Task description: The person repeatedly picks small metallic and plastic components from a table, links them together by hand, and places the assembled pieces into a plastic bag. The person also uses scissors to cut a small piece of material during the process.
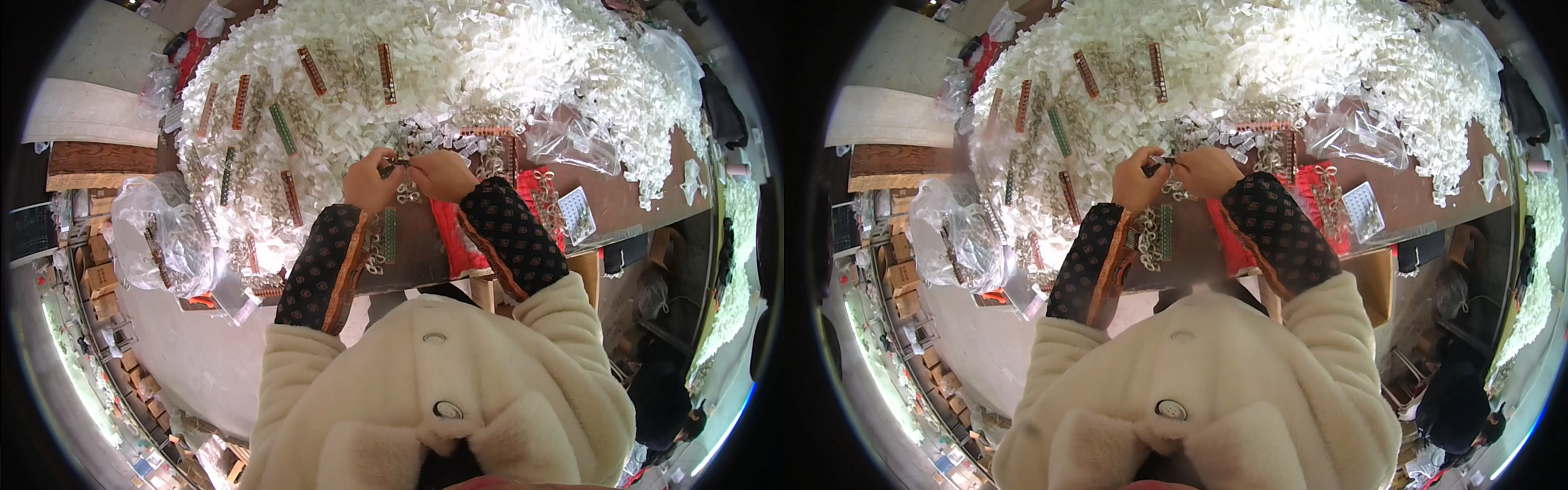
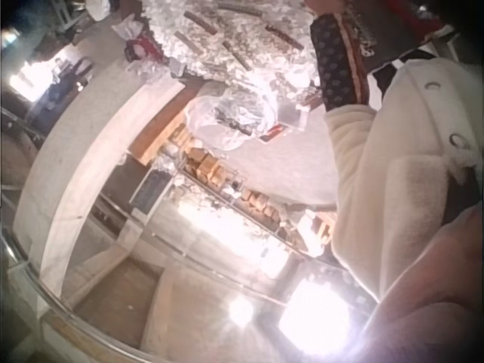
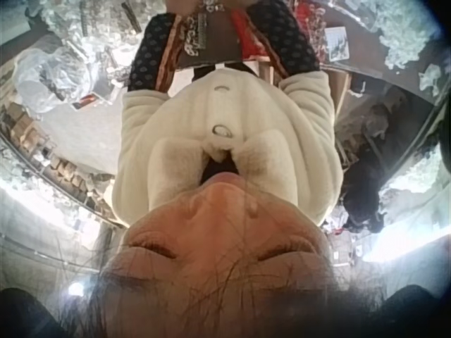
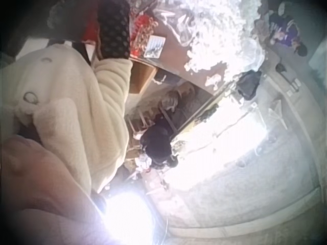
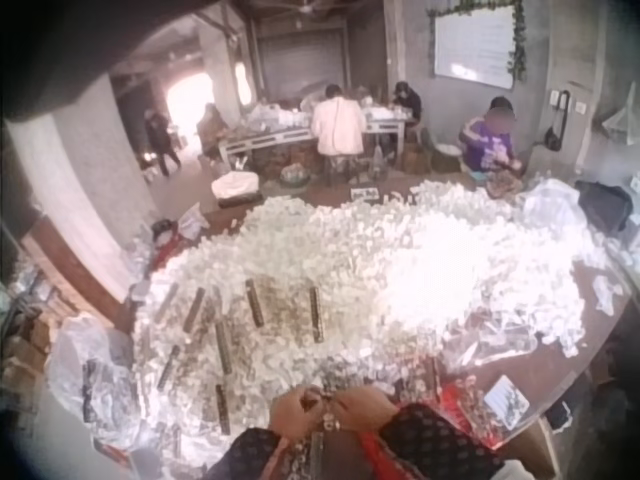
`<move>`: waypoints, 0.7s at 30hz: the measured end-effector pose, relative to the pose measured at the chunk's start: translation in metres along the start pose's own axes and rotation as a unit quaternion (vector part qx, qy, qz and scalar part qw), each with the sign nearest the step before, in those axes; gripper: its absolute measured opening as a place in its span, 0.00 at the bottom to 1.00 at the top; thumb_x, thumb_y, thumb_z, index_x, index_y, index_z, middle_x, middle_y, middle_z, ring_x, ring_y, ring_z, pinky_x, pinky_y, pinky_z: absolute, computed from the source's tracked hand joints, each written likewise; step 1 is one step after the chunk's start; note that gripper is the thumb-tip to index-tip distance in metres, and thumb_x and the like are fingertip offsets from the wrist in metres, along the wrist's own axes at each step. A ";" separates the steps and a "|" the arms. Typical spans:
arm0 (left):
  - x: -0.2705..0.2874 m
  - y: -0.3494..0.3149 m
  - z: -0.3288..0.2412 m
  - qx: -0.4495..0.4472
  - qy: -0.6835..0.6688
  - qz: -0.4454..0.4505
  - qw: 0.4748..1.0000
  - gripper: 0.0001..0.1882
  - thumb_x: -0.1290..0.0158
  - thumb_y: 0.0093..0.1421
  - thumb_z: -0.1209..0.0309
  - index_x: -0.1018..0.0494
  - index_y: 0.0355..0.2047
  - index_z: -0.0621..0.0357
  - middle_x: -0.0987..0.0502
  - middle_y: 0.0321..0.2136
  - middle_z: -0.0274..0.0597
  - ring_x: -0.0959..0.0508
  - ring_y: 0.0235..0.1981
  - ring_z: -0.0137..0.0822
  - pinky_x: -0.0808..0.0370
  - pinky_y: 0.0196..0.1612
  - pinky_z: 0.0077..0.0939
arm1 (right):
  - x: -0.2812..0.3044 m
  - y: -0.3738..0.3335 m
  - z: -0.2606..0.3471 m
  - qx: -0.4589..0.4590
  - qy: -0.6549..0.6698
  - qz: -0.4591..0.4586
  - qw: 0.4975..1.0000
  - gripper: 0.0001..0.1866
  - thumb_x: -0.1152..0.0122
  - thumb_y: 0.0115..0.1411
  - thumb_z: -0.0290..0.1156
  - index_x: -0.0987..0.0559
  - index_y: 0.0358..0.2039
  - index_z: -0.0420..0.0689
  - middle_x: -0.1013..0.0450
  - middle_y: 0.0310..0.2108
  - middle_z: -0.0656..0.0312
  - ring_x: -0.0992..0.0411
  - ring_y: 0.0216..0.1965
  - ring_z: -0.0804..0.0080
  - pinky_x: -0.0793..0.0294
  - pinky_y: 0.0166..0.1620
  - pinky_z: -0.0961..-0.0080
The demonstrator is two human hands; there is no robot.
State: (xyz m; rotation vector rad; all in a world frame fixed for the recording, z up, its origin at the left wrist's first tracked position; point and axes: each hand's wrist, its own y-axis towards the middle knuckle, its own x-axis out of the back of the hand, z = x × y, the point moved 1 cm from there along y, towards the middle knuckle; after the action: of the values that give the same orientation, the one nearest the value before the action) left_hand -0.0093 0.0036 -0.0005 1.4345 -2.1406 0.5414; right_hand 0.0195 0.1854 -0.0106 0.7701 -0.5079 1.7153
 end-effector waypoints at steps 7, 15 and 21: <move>0.004 -0.005 -0.005 0.040 -0.144 0.011 0.989 0.09 0.39 0.52 0.72 0.25 0.31 0.63 0.23 0.24 0.32 0.29 0.26 0.19 0.30 0.31 0.17 | 0.014 -0.004 0.007 0.043 0.057 0.015 0.997 0.15 0.49 0.57 0.38 0.26 0.22 0.41 0.29 0.21 0.48 0.29 0.27 0.44 0.30 0.32 0.52; 0.009 -0.009 -0.014 0.032 -0.189 0.038 0.981 0.08 0.41 0.52 0.73 0.26 0.30 0.64 0.25 0.23 0.32 0.29 0.26 0.19 0.30 0.30 0.17 | 0.028 -0.007 0.020 0.086 0.045 -0.007 0.995 0.14 0.47 0.53 0.38 0.28 0.17 0.42 0.32 0.15 0.49 0.31 0.20 0.44 0.31 0.26 0.53; 0.013 -0.018 -0.025 0.015 -0.168 0.009 0.986 0.07 0.41 0.52 0.74 0.27 0.30 0.64 0.26 0.22 0.29 0.31 0.24 0.17 0.31 0.28 0.16 | 0.028 -0.010 0.029 0.095 0.033 -0.050 0.994 0.14 0.46 0.52 0.37 0.28 0.16 0.42 0.32 0.15 0.50 0.30 0.20 0.46 0.31 0.24 0.56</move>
State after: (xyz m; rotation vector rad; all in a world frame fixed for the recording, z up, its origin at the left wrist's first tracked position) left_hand 0.0080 0.0019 0.0281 1.6198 -2.4129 0.3572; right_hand 0.0320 0.1874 0.0296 0.8564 -0.2596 1.7058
